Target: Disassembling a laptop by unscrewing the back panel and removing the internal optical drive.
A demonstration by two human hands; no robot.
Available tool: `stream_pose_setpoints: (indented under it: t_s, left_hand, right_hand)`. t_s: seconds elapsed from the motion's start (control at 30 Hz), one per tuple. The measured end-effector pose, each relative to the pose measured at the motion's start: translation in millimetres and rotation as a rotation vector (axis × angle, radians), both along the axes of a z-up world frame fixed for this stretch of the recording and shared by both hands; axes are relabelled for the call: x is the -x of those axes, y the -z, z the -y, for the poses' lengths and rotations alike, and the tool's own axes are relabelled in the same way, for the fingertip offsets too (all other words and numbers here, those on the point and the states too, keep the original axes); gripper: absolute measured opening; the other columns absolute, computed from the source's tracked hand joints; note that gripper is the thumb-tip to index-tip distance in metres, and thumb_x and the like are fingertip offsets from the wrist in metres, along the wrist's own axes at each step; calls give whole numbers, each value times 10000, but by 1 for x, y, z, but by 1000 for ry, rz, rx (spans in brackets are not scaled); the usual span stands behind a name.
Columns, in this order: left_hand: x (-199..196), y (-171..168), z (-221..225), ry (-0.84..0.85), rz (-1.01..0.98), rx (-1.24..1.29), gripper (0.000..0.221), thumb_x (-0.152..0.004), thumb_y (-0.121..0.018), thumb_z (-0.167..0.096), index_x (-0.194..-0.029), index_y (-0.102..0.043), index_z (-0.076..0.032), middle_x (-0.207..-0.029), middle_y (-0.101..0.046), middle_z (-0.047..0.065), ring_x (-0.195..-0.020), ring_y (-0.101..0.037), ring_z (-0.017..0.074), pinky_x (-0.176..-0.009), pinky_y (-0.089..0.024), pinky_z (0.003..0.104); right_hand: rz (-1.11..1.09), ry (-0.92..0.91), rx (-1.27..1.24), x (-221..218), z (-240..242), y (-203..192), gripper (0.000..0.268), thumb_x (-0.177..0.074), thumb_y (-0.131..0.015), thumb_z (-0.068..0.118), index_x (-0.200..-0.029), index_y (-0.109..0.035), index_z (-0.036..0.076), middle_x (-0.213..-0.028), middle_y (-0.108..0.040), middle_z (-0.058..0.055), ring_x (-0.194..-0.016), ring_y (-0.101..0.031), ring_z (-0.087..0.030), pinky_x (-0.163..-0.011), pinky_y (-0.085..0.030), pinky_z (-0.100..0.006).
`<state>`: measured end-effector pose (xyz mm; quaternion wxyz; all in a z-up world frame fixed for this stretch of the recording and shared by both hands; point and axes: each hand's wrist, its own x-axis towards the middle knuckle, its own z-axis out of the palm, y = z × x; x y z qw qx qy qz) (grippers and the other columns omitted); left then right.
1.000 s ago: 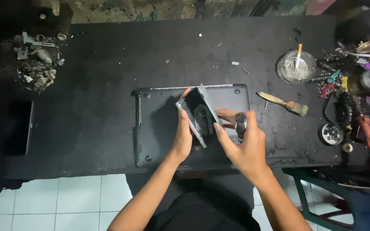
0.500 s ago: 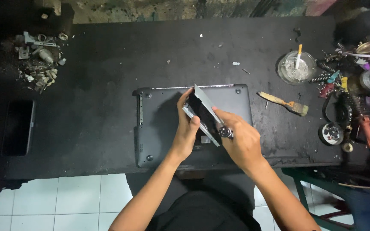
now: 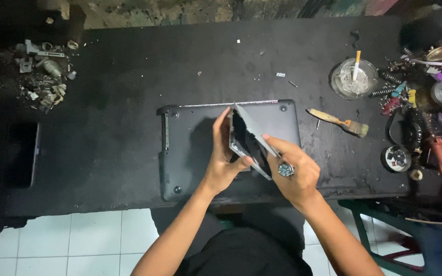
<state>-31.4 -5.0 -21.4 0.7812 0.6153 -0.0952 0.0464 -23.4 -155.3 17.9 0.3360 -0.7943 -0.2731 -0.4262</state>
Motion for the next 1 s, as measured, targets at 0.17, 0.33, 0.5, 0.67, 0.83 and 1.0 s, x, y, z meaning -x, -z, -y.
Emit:
stream_pose_setpoints:
  t_s: [0.17, 0.33, 0.5, 0.67, 0.83, 1.0]
  left_hand:
    - [0, -7, 0, -43, -13, -22, 950, -905, -437, -752, -1606, -187, -163, -1639, -247, 134, -1490, -278, 276, -1226, -249, 484]
    - [-4, -26, 6, -174, -165, 109, 839, -960, -248, -715, -1582, -281, -153, -1646, -266, 90, -1477, -312, 225, -1222, -284, 427]
    - [-14, -15, -4, -323, -650, 509, 793, -955, -351, -689, -1558, -384, -176, -1587, -401, 62, -1440, -381, 249, -1204, -331, 438]
    - [-17, -51, -10, -326, -791, 595, 728, -875, -398, -549, -1475, -491, -146, -1460, -591, 71, -1336, -563, 221, -1059, -478, 402]
    - [-10, -41, -12, -377, -795, 575, 442, -837, -670, -165, -1251, -611, -25, -1249, -699, 160, -1152, -665, 284, -979, -542, 418]
    - [9, -28, -23, -239, -576, 368, 461, -801, -726, -30, -1250, -638, 20, -1191, -719, 147, -1124, -683, 270, -1005, -557, 399]
  right_hand:
    - [-13, 25, -65, -6, 25, 15, 419, -875, -786, -112, -769, -427, 74, -862, -835, -113, -478, -594, -195, -559, -515, -238]
    - [-126, 110, -176, -7, 33, 8, 439, -866, -863, -101, -848, -450, 48, -891, -812, -169, -589, -679, -216, -593, -524, -297]
    - [-451, 167, -527, -13, 76, 7, 532, -973, -876, -24, -1022, -359, 95, -1031, -628, -104, -1010, -589, -200, -944, -494, -349]
    - [-908, 201, -964, -19, 139, 13, 453, -971, -798, 106, -1138, -384, 182, -986, -575, 4, -810, -656, -73, -523, -504, -159]
    - [-985, 291, -947, 10, 178, 29, 398, -975, -786, 174, -1069, -400, 204, -923, -542, 20, -731, -590, -61, -550, -497, -173]
    - [-1059, 374, -980, 41, 185, 36, 379, -966, -770, 168, -1043, -402, 216, -917, -488, 57, -742, -572, -59, -553, -496, -172]
